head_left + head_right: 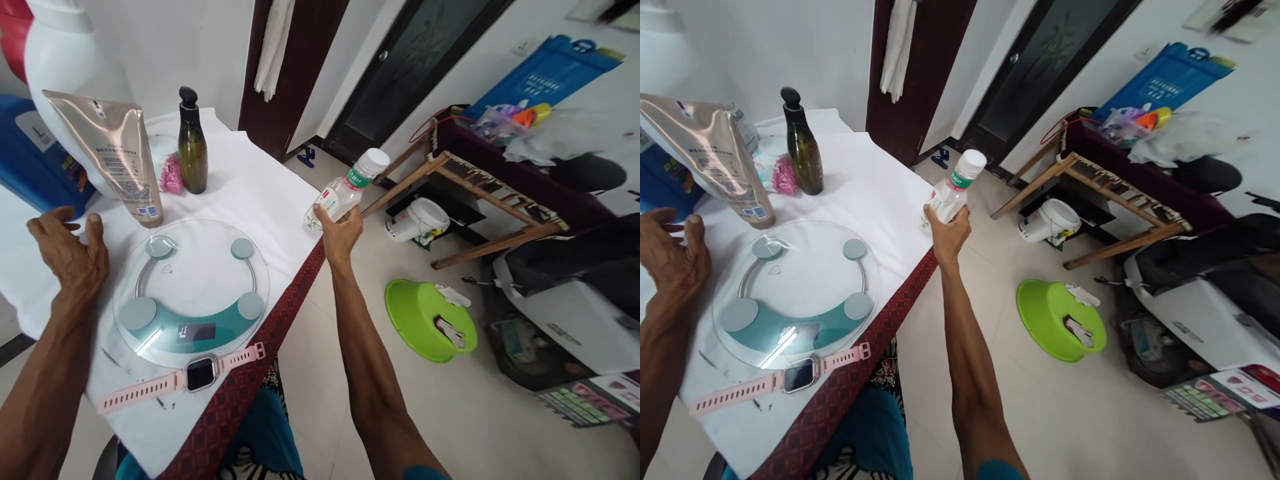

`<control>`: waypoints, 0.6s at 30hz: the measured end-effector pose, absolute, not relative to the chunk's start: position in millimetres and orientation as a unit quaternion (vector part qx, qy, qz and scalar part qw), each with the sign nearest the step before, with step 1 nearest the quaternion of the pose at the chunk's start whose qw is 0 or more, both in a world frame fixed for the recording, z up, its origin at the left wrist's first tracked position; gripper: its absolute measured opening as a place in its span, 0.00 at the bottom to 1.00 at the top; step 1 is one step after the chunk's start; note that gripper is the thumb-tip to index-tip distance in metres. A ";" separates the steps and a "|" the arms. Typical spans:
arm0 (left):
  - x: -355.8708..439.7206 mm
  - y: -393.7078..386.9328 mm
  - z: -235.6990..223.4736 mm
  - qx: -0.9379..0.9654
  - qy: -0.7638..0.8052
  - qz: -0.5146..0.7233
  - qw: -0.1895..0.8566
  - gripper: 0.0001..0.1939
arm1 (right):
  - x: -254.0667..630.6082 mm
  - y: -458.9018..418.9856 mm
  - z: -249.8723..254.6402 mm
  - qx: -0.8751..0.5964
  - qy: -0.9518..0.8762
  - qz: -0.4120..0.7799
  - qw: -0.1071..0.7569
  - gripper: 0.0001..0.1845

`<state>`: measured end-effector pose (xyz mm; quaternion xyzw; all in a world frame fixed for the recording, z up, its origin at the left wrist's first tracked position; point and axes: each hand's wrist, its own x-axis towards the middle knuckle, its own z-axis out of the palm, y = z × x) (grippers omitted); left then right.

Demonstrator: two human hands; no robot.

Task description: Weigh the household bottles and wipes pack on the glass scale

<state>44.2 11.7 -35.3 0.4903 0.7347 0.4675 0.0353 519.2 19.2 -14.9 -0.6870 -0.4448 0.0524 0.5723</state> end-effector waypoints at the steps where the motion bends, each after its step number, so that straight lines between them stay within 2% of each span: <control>1: 45.2 12.4 -34.2 0.482 0.739 0.470 0.040 0.20 | 532.2 28.9 -18.5 -0.696 -0.437 0.031 0.568 0.32; 6: 46.4 16.6 -31.9 0.468 0.750 0.465 0.047 0.24 | 567.3 63.9 -36.5 -0.730 -0.401 0.010 0.553 0.30; 13: 36.3 17.2 -46.5 0.502 0.725 0.471 0.040 0.28 | 570.3 86.4 -60.6 -0.759 -0.359 -0.003 0.543 0.29; 18: 29.8 18.0 -55.9 0.541 0.696 0.472 0.025 0.27 | 571.5 93.8 -62.8 -0.771 -0.354 0.005 0.530 0.30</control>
